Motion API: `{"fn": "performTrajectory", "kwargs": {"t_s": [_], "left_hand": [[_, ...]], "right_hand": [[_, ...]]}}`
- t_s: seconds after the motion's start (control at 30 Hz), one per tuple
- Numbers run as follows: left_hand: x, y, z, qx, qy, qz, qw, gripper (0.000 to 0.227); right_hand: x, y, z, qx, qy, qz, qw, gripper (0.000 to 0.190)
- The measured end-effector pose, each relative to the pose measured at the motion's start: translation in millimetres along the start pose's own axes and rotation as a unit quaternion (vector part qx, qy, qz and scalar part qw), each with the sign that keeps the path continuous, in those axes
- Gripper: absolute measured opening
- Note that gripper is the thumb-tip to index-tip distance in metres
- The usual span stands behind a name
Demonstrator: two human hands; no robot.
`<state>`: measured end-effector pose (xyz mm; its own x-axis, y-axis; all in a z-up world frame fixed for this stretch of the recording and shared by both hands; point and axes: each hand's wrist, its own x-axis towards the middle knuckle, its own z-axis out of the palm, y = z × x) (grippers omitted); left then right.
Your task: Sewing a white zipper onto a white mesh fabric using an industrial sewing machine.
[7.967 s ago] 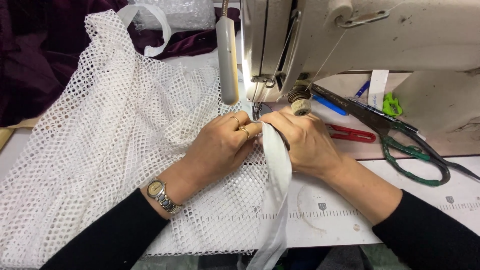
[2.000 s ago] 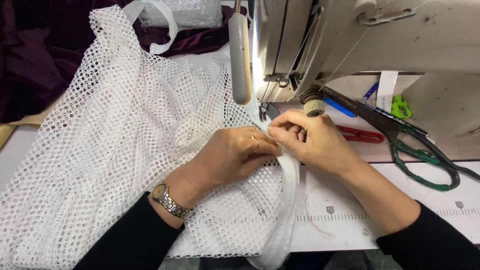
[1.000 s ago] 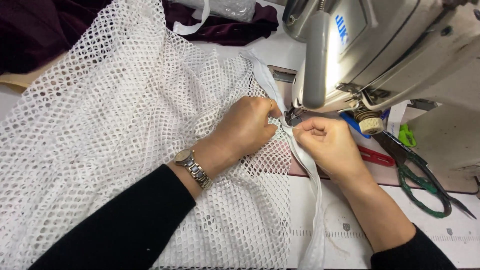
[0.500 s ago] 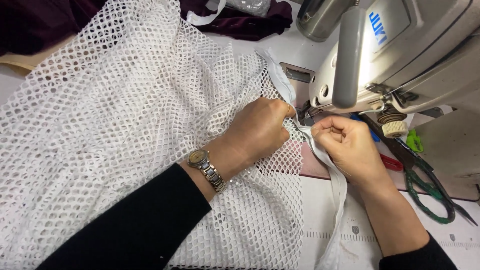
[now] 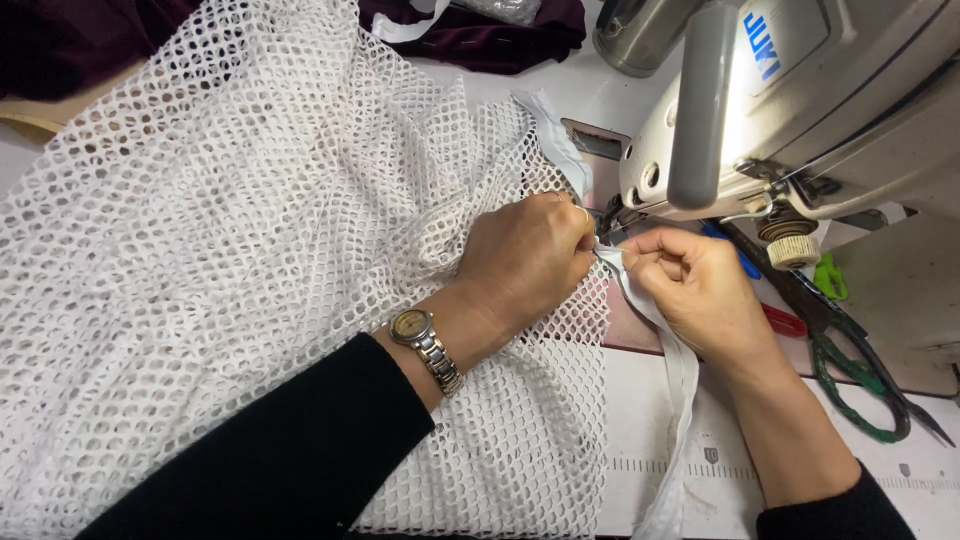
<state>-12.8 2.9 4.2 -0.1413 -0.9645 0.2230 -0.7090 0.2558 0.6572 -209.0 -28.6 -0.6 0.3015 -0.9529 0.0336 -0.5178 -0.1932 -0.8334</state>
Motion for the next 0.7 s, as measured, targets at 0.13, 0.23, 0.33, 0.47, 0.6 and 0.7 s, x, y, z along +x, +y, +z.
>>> {"fn": "performTrajectory", "kwargs": {"t_s": [0.13,0.23,0.33,0.47,0.6,0.7], "left_hand": [[3,-3,3,0.021,-0.010,-0.004,1.000,0.010],[4,-3,4,0.017,-0.021,-0.005,1.000,0.010],[4,-1,8,0.001,-0.008,-0.021,1.000,0.010],[4,-2,11,-0.010,-0.009,-0.032,0.999,0.016],[2,0,12,-0.001,-0.011,-0.034,0.999,0.015],[-4,6,-1,0.004,-0.008,-0.034,0.999,0.012]], "right_hand": [[-4,-12,6,-0.039,-0.014,-0.038,0.998,0.017],[0,-14,6,-0.134,0.009,-0.106,0.985,0.016],[4,-6,4,-0.164,0.016,-0.115,0.980,0.009],[8,-5,2,-0.037,-0.026,-0.007,0.999,0.014],[17,-3,3,0.028,-0.040,0.030,0.998,0.012],[20,-2,2,0.062,-0.046,0.046,0.996,0.009]]}}
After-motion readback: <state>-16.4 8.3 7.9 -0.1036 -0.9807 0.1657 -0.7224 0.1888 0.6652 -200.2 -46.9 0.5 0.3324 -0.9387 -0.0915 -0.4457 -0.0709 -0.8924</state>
